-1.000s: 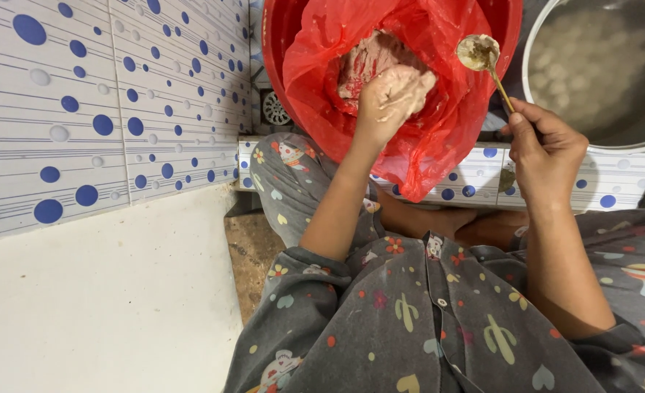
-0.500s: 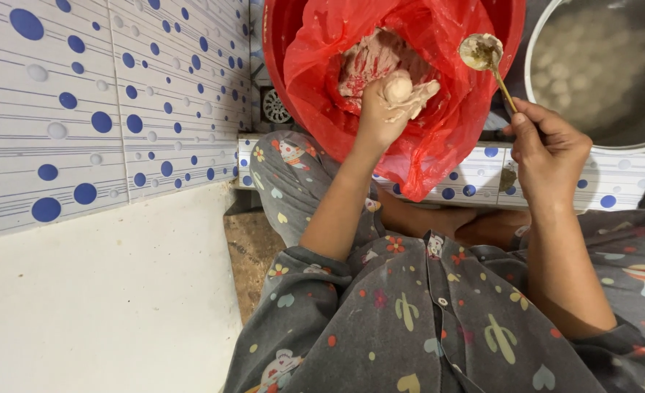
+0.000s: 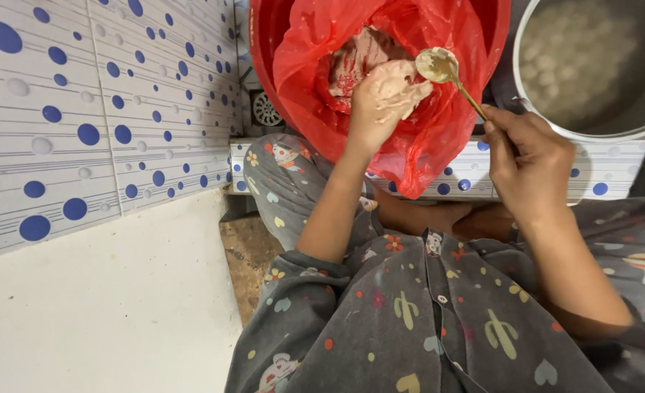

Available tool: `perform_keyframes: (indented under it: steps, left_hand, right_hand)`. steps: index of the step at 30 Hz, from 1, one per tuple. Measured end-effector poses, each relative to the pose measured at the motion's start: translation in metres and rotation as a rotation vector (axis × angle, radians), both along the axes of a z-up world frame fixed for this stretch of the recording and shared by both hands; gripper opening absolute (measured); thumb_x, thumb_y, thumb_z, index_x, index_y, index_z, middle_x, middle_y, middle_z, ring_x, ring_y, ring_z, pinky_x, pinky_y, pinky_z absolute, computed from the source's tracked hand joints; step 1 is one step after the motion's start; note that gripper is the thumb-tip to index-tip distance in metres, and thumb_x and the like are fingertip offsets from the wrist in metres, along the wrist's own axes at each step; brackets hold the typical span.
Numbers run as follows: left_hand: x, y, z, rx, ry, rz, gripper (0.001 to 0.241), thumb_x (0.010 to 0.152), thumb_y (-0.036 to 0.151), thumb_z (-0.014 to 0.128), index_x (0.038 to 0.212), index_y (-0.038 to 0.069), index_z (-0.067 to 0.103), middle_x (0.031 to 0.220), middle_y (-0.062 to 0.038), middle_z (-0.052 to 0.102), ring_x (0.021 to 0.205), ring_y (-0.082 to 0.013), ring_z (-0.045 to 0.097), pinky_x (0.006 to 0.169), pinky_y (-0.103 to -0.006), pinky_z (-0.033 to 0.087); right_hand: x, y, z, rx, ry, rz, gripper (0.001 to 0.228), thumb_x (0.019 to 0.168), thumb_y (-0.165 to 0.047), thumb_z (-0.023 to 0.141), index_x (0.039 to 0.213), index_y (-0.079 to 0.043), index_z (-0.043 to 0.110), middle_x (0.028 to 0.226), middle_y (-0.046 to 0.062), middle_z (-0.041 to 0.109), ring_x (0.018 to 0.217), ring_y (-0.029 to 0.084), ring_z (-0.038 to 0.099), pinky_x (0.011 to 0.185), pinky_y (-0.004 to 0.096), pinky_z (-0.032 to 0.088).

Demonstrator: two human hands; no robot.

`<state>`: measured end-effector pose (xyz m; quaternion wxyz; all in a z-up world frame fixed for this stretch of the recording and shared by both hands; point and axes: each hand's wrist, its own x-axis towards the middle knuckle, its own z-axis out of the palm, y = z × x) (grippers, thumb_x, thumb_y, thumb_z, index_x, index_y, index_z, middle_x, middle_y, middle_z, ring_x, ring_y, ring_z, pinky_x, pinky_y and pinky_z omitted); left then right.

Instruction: Scooping meat paste from a plastic bag using a spoon and dropping it into a pot of water to form meatballs.

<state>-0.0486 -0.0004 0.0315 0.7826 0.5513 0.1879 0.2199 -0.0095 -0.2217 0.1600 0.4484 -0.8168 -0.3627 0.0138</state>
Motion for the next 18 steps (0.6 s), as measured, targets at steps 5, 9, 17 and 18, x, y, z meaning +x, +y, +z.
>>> perform_keyframes:
  steps: [5,9,17,18]
  left_hand:
    - [-0.002,-0.001,0.015,-0.014,0.047,-0.014,0.045,0.075,-0.001,0.090,0.114,0.002,0.068,0.103,-0.015,0.079,0.093,-0.0207,0.078,0.089,-0.0315,0.066]
    - [-0.003,0.000,0.023,0.111,0.088,-0.071,0.030,0.078,0.006,0.087,0.105,0.006,0.073,0.099,-0.011,0.080,0.093,-0.0204,0.080,0.082,-0.0307,0.069]
    - [0.003,0.004,-0.012,0.017,0.175,-0.025,0.014,0.079,0.000,0.082,0.085,0.007,0.072,0.077,-0.006,0.074,0.075,-0.0171,0.073,0.063,-0.0298,0.060]
    - [0.003,0.005,-0.013,0.057,0.149,-0.033,0.015,0.078,0.002,0.084,0.088,0.006,0.074,0.082,-0.008,0.076,0.079,-0.0185,0.075,0.068,-0.0311,0.061]
  right_hand:
    - [-0.005,0.003,0.010,-0.085,-0.235,0.051,0.025,0.112,0.015,0.068,0.134,0.006,0.077,0.101,0.021,0.068,0.086,0.031,0.065,0.079,0.039,0.052]
    - [-0.010,0.013,0.021,-0.177,-0.345,0.073,0.037,0.108,0.019,0.066,0.139,0.002,0.076,0.097,0.014,0.059,0.078,0.028,0.060,0.072,0.038,0.052]
    - [-0.010,0.027,0.015,-0.227,-0.460,0.121,0.037,0.102,0.021,0.065,0.133,0.003,0.074,0.096,0.012,0.060,0.076,0.022,0.059,0.062,0.034,0.053]
    - [-0.010,0.029,0.014,-0.196,-0.396,0.141,0.036,0.103,0.022,0.064,0.134,0.007,0.074,0.092,0.013,0.057,0.071,0.022,0.054,0.060,0.034,0.049]
